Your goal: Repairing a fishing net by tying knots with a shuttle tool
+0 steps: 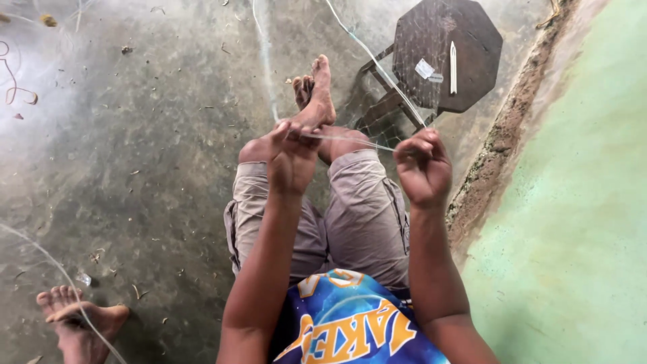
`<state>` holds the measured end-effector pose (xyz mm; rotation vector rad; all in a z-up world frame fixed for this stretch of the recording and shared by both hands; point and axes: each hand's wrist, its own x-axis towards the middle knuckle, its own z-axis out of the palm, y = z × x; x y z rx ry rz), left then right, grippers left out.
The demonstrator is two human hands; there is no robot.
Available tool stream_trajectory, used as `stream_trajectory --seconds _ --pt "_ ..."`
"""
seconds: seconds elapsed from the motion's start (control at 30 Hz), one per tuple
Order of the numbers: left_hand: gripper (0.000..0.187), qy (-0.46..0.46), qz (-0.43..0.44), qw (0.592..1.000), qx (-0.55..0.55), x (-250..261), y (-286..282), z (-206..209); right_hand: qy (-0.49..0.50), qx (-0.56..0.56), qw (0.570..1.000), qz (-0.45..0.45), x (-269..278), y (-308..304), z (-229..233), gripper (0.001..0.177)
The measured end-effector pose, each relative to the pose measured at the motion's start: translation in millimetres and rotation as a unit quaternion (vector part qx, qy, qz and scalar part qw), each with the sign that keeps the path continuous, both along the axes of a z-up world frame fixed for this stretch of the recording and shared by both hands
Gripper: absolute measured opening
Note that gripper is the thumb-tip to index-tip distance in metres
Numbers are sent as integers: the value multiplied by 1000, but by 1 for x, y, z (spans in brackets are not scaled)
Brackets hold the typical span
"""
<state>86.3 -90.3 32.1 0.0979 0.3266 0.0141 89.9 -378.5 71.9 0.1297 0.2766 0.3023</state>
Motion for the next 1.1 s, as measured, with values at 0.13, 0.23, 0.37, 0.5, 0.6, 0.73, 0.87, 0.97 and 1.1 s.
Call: stream_trajectory --seconds 0.13,0.23,0.37,0.5,0.6,0.73,0.87,0.97,1.1 --pt "9 -10 26 997 73 -38 15 -3 -19 -162 986 23 9 28 -22 7" --pt "8 -6 13 993 119 -63 21 -1 -40 -309 947 73 10 47 -36 3" --pt "4 10 -30 987 156 -87 29 5 -43 -328 937 110 16 59 -49 10" --pt "15 26 -65 982 176 -97 29 9 -65 -294 946 118 14 60 -35 17" --pt "27 32 -90 968 231 -97 23 8 -51 -294 948 109 14 63 -34 16" --pt "18 56 -101 961 251 -93 16 9 -68 -356 918 158 13 74 -29 13" --pt "10 80 -72 953 282 -90 6 23 -211 -515 799 227 -4 97 19 50" --pt "12 53 -33 946 317 -87 1 34 -316 -580 706 255 -7 101 3 52" --pt "11 60 -19 949 309 -84 -2 41 -345 -574 689 276 -7 121 35 19"
